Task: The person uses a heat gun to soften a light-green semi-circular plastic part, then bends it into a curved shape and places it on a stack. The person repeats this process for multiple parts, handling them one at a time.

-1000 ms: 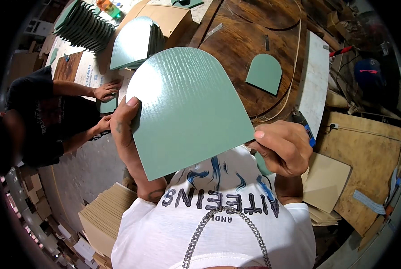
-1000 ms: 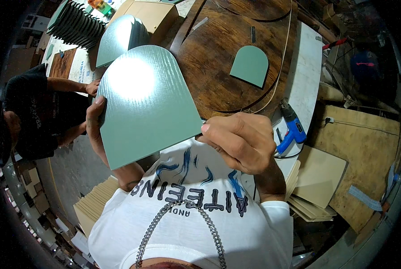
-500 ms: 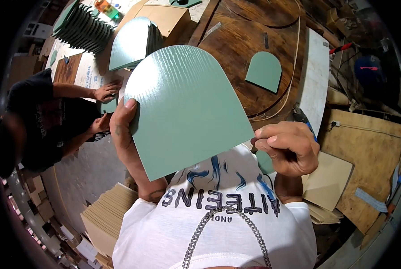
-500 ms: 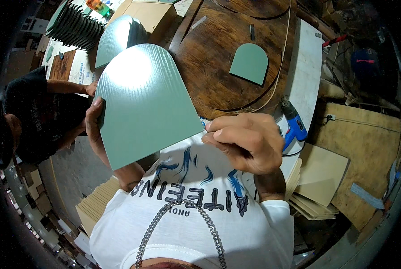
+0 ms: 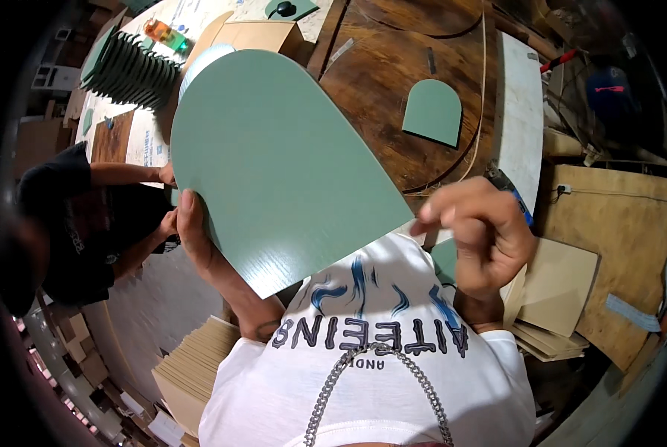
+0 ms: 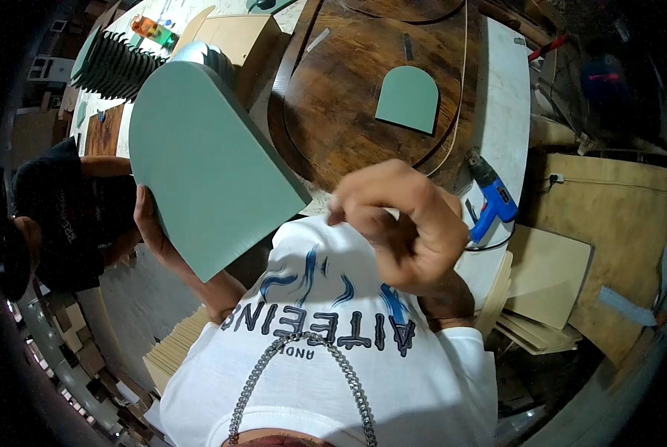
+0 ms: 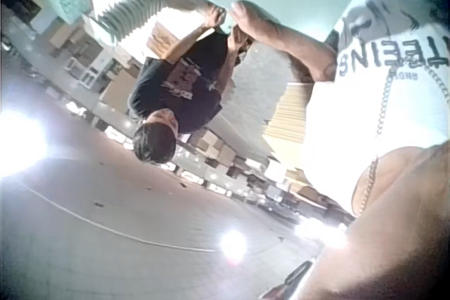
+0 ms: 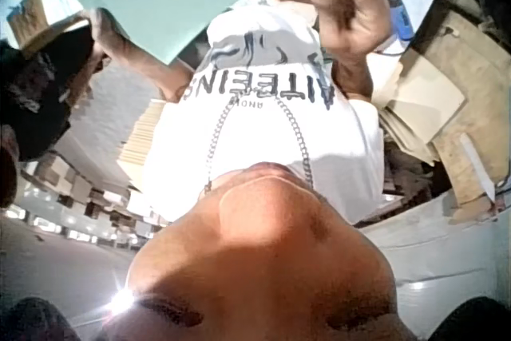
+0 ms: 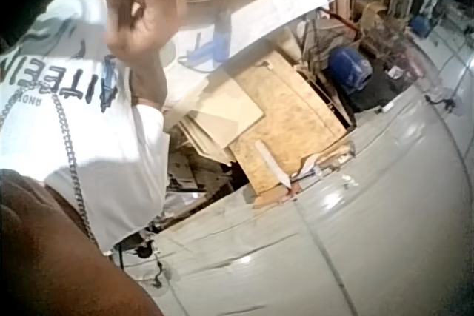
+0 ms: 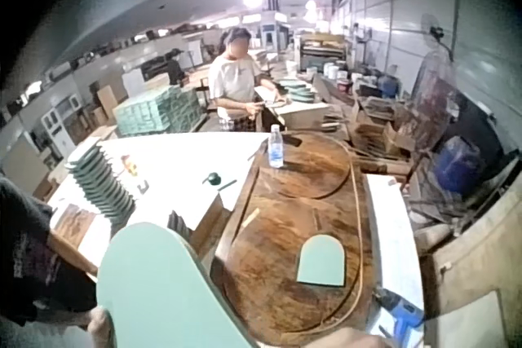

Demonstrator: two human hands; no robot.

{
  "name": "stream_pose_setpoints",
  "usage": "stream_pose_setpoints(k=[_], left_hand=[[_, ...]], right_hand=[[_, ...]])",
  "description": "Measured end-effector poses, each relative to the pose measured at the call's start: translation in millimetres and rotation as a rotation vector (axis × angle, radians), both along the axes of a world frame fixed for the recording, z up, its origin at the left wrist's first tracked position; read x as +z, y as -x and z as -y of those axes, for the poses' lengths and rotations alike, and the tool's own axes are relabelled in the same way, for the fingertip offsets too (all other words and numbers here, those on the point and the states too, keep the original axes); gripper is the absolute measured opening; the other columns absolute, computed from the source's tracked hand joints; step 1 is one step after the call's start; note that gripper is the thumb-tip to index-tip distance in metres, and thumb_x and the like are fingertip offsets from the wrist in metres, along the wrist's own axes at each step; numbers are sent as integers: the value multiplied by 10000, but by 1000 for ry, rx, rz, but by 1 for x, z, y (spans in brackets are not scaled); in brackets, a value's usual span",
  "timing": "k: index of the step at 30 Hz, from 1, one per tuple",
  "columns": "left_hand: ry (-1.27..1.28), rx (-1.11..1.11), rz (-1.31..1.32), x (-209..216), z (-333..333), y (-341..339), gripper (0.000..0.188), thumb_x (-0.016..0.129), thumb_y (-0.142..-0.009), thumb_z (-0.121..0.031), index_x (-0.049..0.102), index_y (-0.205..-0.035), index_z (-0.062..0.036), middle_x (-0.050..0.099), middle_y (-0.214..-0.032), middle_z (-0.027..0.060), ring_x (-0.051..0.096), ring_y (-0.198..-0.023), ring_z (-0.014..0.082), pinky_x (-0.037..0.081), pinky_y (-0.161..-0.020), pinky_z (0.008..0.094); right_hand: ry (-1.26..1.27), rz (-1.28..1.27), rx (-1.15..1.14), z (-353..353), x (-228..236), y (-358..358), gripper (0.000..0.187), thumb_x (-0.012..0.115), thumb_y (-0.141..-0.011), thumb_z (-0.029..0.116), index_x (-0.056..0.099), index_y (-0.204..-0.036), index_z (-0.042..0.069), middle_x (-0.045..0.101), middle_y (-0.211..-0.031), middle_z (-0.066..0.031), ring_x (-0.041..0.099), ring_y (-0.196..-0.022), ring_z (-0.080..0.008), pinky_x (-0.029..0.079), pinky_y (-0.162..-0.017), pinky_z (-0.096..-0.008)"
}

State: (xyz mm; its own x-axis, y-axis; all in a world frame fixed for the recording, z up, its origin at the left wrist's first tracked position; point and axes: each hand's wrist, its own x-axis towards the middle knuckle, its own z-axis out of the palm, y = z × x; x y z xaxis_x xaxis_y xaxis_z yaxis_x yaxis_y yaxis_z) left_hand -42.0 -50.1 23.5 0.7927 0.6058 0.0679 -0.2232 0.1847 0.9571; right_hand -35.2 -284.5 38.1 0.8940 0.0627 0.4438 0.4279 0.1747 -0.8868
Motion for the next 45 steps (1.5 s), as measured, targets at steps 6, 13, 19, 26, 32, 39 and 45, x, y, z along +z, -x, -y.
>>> stream_pose_setpoints(k=[6,13,19,26,32,39,45], left_hand=[[129,-35,20,13,6,3,439,430,-906,-361,516,-1199,-46,562,-1145,93,568,-1039,160,485,-874,294],[53,18,26,7,3,4,438,400,-917,-365,537,-1139,-13,583,-1071,95,593,-952,155,502,-799,278],[-138,-166,212,-7,-22,11,394,383,-953,-249,477,-1237,7,552,-1195,150,581,-1065,202,547,-813,314],[-314,-143,211,-17,-35,22,356,371,-967,-162,445,-1293,-40,500,-1280,132,533,-1134,201,494,-923,336],[-588,105,72,-20,-23,21,389,373,-952,-274,465,-1230,-18,485,-1224,114,536,-1074,169,486,-874,281],[-138,-132,245,-25,-28,24,344,426,-937,-176,489,-1258,-69,531,-1242,100,558,-1095,183,520,-886,329],[-329,-39,95,-14,-13,20,340,419,-938,-254,501,-1226,-93,540,-1156,88,576,-1017,136,525,-832,278]], right_hand=[[-22,-126,162,-10,12,2,270,489,-930,102,519,-1124,-82,644,-827,-160,675,-743,-209,564,-622,-296],[-12,-184,119,-14,13,5,302,543,-915,163,536,-1091,-82,653,-751,-150,683,-712,-209,559,-595,-274],[16,-443,153,-11,12,2,243,624,-872,169,558,-897,-64,644,-700,-139,674,-624,-184,545,-526,-244],[-20,-461,184,-12,13,6,197,597,-860,87,560,-916,-98,647,-701,-165,677,-632,-197,564,-551,-269],[-18,-369,218,-13,6,7,205,537,-855,34,543,-991,-119,659,-749,-197,682,-662,-212,572,-588,-283],[-116,-370,264,-15,8,9,204,468,-873,-5,530,-1030,-119,661,-799,-210,686,-724,-239,583,-662,-319],[-168,-369,281,-16,7,10,219,451,-881,-13,519,-1061,-117,658,-829,-220,685,-751,-252,582,-680,-326]])
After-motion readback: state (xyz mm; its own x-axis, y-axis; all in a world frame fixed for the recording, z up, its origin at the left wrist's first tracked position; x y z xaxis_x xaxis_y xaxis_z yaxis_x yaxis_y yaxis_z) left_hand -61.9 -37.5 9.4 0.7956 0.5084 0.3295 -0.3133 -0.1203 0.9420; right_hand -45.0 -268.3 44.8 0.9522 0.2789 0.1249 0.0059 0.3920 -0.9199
